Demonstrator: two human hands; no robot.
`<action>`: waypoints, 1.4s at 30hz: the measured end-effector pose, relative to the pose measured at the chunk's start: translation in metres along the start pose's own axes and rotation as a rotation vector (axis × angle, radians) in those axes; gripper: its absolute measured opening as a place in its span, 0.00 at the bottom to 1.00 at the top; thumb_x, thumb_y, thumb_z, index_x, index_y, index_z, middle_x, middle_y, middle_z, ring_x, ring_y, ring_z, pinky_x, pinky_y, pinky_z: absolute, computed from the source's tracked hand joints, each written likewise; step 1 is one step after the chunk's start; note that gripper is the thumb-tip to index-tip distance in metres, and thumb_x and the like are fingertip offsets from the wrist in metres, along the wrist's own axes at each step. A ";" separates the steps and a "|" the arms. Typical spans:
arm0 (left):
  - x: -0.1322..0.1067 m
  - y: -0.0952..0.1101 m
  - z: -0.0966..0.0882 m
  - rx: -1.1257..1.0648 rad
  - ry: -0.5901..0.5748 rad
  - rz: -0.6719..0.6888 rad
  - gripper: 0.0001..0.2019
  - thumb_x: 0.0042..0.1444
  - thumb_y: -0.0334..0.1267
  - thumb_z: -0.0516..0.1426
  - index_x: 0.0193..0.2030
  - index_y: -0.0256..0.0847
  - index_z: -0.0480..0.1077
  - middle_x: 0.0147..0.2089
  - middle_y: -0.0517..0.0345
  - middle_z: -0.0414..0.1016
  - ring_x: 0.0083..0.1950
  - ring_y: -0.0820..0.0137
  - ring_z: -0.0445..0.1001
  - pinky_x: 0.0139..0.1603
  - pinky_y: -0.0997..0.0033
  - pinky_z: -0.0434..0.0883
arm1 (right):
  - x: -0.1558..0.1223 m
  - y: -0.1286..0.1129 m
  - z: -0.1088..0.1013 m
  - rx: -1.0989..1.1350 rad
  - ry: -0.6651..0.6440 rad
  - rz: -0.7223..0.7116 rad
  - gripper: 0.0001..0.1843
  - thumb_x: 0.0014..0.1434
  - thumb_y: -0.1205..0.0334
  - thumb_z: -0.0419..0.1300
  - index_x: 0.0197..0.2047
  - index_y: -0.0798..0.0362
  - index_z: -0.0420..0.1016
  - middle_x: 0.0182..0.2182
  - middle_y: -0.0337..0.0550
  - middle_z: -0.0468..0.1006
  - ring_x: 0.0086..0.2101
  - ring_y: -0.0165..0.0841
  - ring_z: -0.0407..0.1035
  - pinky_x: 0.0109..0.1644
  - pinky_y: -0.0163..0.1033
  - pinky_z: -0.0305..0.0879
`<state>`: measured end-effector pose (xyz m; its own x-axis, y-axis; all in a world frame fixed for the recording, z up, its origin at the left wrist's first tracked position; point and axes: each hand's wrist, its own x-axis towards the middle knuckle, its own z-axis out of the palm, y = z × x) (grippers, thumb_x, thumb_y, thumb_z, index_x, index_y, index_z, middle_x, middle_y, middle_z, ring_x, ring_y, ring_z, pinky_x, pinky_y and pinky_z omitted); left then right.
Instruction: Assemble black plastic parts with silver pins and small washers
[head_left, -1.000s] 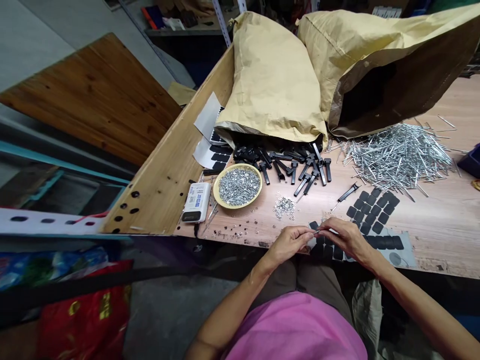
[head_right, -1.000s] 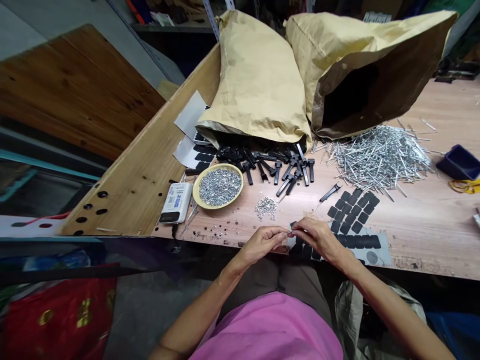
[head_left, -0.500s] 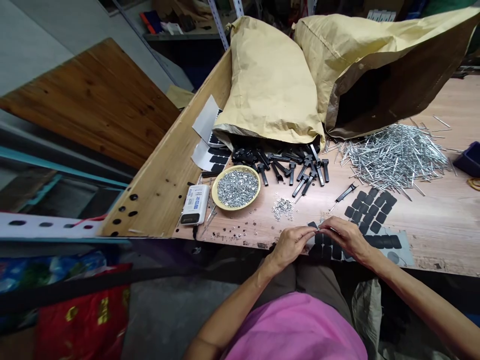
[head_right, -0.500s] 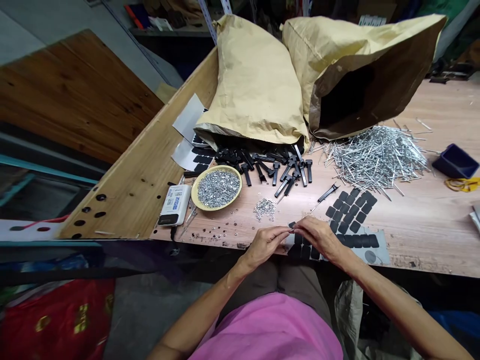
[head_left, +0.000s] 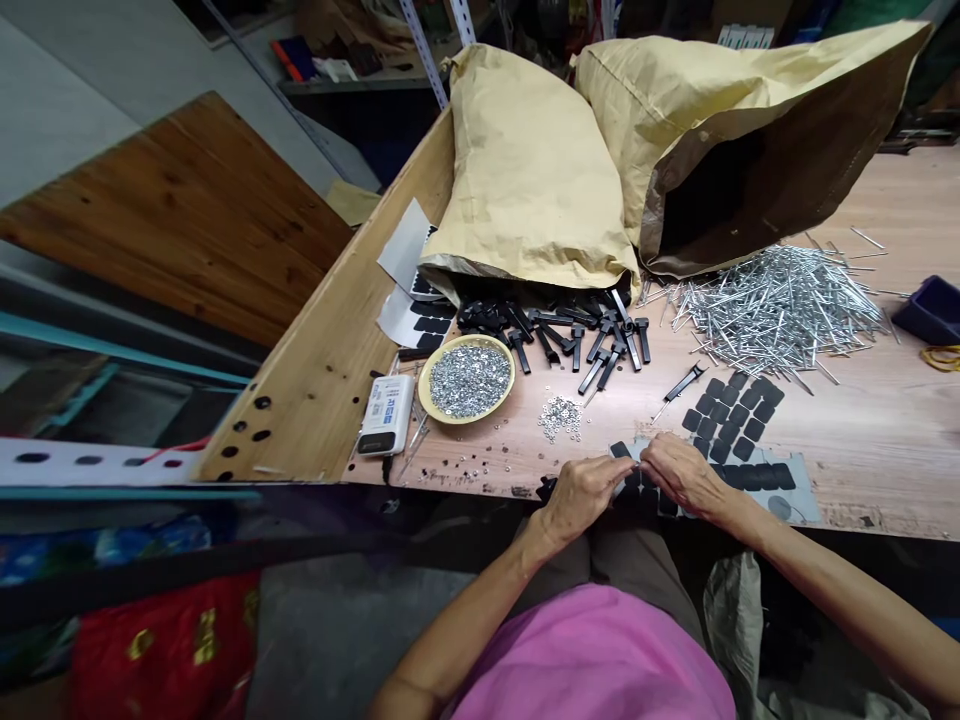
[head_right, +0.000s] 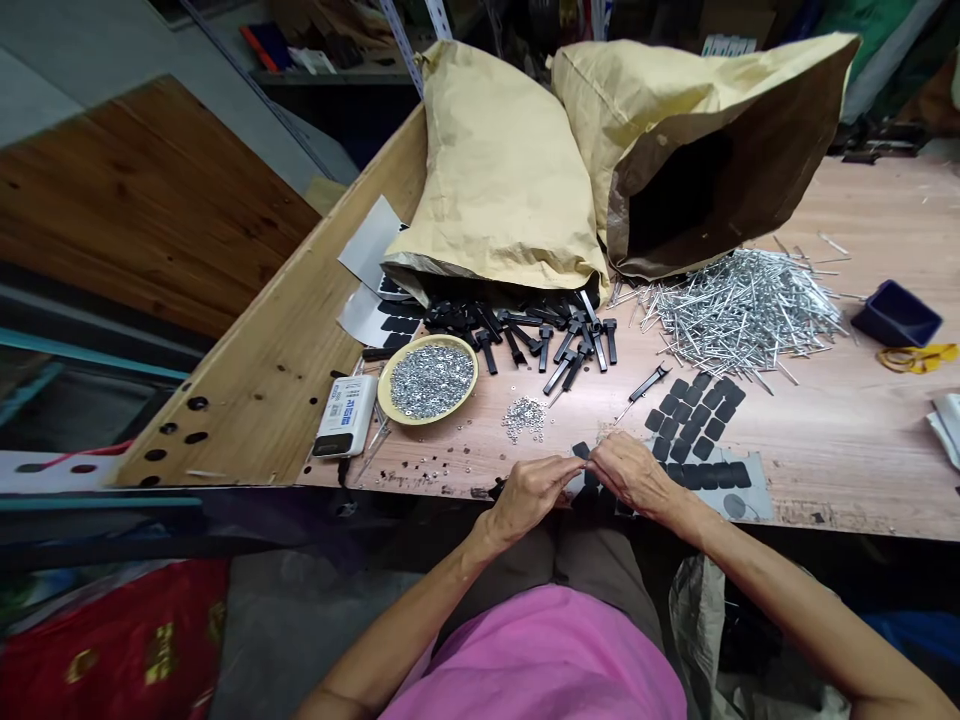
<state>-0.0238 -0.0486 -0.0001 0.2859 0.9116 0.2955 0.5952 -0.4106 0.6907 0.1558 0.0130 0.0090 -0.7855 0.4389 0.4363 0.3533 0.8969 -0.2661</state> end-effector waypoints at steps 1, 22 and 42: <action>0.000 0.001 0.001 0.039 0.001 0.018 0.16 0.65 0.36 0.46 0.44 0.39 0.75 0.28 0.52 0.77 0.28 0.70 0.75 0.30 0.74 0.69 | -0.001 -0.002 0.001 0.015 0.007 0.052 0.23 0.70 0.60 0.38 0.26 0.52 0.62 0.20 0.39 0.65 0.23 0.29 0.58 0.30 0.34 0.55; 0.079 0.078 0.061 -1.235 0.422 -0.640 0.14 0.44 0.47 0.64 0.30 0.38 0.77 0.37 0.54 0.76 0.42 0.68 0.72 0.45 0.69 0.67 | -0.035 -0.031 -0.023 0.962 0.560 1.108 0.24 0.49 0.40 0.61 0.42 0.49 0.73 0.38 0.42 0.76 0.36 0.32 0.69 0.38 0.37 0.67; 0.129 -0.003 0.060 -0.211 0.134 -0.573 0.03 0.52 0.33 0.61 0.35 0.42 0.73 0.23 0.60 0.69 0.29 0.66 0.73 0.31 0.72 0.65 | -0.085 0.101 -0.032 -0.528 -0.103 0.803 0.18 0.66 0.59 0.45 0.33 0.51 0.74 0.33 0.46 0.75 0.32 0.34 0.65 0.29 0.36 0.50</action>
<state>0.0568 0.0685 -0.0039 -0.1398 0.9861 -0.0902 0.4614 0.1455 0.8752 0.2743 0.0683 -0.0275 -0.2426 0.9475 0.2083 0.9675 0.2521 -0.0200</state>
